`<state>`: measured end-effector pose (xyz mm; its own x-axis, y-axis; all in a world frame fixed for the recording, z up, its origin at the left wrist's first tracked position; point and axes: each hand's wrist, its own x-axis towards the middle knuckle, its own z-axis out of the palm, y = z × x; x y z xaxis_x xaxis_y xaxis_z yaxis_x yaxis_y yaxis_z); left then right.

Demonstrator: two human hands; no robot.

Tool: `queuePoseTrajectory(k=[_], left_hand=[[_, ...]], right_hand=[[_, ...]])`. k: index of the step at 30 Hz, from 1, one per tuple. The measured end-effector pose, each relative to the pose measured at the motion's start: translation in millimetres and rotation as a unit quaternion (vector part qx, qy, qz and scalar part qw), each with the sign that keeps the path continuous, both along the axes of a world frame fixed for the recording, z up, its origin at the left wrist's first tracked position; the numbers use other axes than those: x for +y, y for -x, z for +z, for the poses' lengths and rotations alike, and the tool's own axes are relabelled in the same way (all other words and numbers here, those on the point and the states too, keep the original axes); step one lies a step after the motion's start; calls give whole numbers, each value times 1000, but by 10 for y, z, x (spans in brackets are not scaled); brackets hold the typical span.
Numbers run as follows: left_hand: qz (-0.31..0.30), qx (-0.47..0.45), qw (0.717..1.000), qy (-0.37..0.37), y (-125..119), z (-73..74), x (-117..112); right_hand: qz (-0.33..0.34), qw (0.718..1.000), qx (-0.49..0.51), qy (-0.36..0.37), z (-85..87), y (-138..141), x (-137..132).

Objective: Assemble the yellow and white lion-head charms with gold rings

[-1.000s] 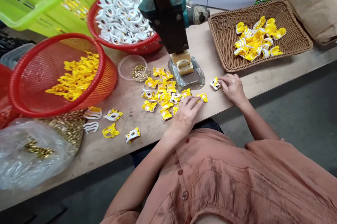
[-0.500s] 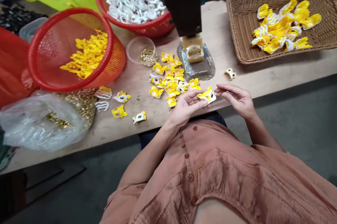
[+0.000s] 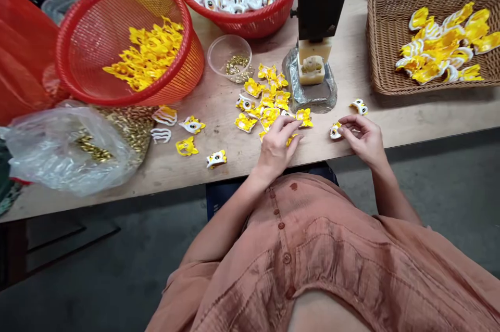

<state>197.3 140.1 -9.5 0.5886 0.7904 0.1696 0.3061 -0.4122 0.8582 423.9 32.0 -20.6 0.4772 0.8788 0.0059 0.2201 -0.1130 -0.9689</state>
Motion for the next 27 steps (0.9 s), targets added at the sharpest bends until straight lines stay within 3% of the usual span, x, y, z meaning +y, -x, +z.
queuePoseTrajectory(k=[3, 6, 8, 9, 12, 14, 18, 22, 27], left_hand=[[-43, 108, 990, -85, -151, -61, 244], [-12, 65, 997, -28, -264, -57, 308], [27, -35, 993, 110, -264, -1, 269], [42, -87, 974, 203, -245, 39, 239], [56, -187, 874, 445, -172, 171, 160], [56, -212, 826, 520, -153, 226, 124], [56, -207, 792, 571, -247, 187, 64], [40, -172, 786, 593, -423, 51, 2], [41, -161, 782, 600, -445, 39, -65]], right_hand=[[-16, 992, -124, 1, -16, -135, -1], [-44, 961, -274, -13, -7, -211, -56], [-48, 939, -339, -12, -7, -221, -125], [-44, 933, -357, -11, -11, -215, -164], [-9, 922, -388, -14, -44, -176, -271], [18, 913, -406, -13, -93, -164, -313], [-6, 903, -430, 11, -265, -241, -321], [-58, 902, -427, 12, -399, -384, -330], [-30, 901, -433, -24, -442, -405, -336]])
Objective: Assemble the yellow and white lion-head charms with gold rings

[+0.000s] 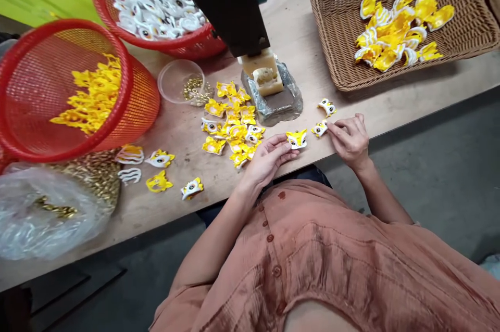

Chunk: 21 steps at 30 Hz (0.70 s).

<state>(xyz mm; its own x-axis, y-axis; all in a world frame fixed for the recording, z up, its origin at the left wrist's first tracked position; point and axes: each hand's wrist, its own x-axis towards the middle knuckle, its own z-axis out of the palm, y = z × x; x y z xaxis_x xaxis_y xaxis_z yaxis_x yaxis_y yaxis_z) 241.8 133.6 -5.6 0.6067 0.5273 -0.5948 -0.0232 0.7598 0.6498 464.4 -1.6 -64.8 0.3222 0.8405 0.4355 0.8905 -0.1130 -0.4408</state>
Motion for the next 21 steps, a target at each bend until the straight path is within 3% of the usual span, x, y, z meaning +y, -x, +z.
queuePoseTrajectory(k=[5, 7, 9, 12, 14, 17, 19, 21], left_hand=[[24, -39, 998, 44, 326, 215, -78], [56, -48, 997, 31, 545, 294, -98], [98, -42, 994, 1, 795, 342, -111], [163, -34, 985, -48, 1151, 364, -126], [207, -43, 975, -74, 1331, 366, -134], [248, -59, 961, -102, 1503, 373, -156], [255, -72, 958, -106, 1585, 377, -182], [263, -92, 956, -94, 1665, 373, -212]], right_hand=[[-19, 999, -12, -24, -73, 40, 121], [-26, 999, -2, -28, -23, 72, 167], [-9, 999, 20, -49, 133, 140, 227], [65, 989, 69, -110, 543, 354, 457], [148, 976, 102, -125, 844, 588, 791], [288, 949, 99, -81, 1141, 1026, 1602], [332, 942, 53, -10, 1179, 1318, 2246], [325, 942, -1, 82, 1117, 1568, 2830]])
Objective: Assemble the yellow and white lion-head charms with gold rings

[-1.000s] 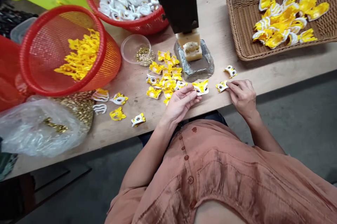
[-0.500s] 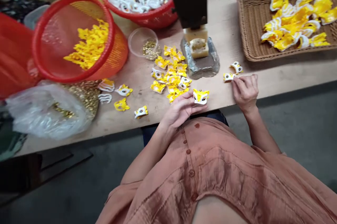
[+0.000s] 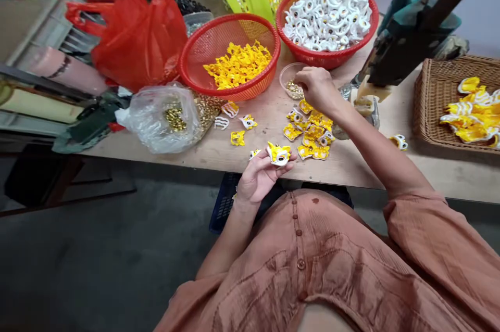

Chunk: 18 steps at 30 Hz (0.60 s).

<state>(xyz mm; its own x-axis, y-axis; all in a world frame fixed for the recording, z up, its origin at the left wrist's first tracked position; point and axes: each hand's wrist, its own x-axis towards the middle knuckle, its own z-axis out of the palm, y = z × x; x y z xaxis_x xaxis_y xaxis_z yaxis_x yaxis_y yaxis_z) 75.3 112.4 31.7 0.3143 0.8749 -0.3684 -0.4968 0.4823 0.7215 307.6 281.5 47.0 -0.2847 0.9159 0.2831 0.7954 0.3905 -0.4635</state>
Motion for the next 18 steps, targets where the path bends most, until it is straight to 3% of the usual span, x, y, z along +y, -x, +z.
queuePoseTrajectory(k=[2, 4, 11, 13, 16, 18], left_hand=[[14, -24, 1000, 9, 86, -15, -30], [31, -33, 999, 11, 169, -38, -57], [61, -22, 997, -33, 325, -141, -111], [63, -21, 997, -35, 334, -149, -121], [62, -19, 997, -30, 334, -137, -139], [60, -15, 998, -28, 330, -130, -149]], right_hand=[[-8, 994, -84, 75, -97, 186, 430], [-9, 979, -158, 128, -183, 302, 687], [4, 953, -252, 169, -281, 314, 933], [1, 966, -207, 154, -257, 260, 940], [-22, 991, -66, 113, -180, 158, 877], [-25, 992, 57, 111, -111, 98, 743]])
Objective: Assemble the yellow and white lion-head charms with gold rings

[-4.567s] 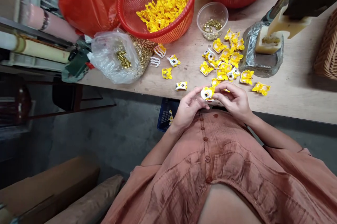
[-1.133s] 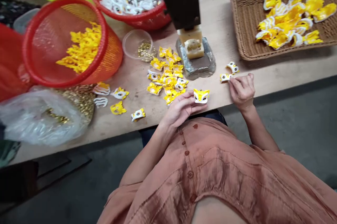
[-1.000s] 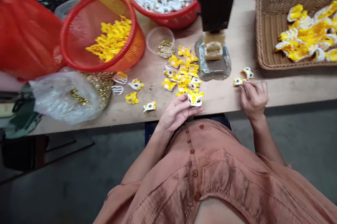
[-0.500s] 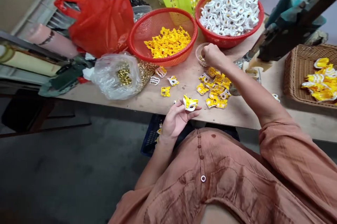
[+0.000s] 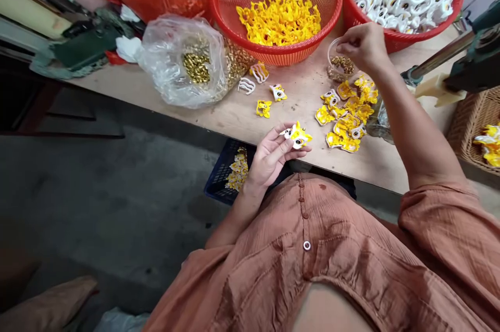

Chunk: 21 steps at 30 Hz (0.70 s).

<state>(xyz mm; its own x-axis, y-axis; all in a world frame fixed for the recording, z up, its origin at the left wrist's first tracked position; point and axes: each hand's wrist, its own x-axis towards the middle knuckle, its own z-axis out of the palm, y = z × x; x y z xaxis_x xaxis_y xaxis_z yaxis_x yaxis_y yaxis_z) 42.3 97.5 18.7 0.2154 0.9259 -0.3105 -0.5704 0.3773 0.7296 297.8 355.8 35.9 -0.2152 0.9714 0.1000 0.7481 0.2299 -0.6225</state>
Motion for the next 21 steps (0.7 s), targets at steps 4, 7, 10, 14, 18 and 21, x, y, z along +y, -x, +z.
queuePoseTrajectory(k=[4, 7, 10, 14, 18, 21], left_hand=[[1, 13, 1000, 3, -32, -20, 1], [-9, 24, 1000, 7, -88, -45, 21], [-20, 33, 999, 7, -162, -46, 46], [-33, 46, 998, 15, -237, -4, 68], [-35, 64, 997, 16, -261, 37, 68], [-24, 73, 997, 16, -255, 48, 51]], right_hand=[[49, 945, 314, 79, 117, -40, -573], [65, 901, 402, 151, 120, 1, -1136], [63, 855, 476, 197, 31, 53, -1570], [42, 825, 528, 196, -92, 62, -1824], [34, 801, 560, 211, -100, 49, -1884], [36, 782, 578, 230, -68, 74, -1918]])
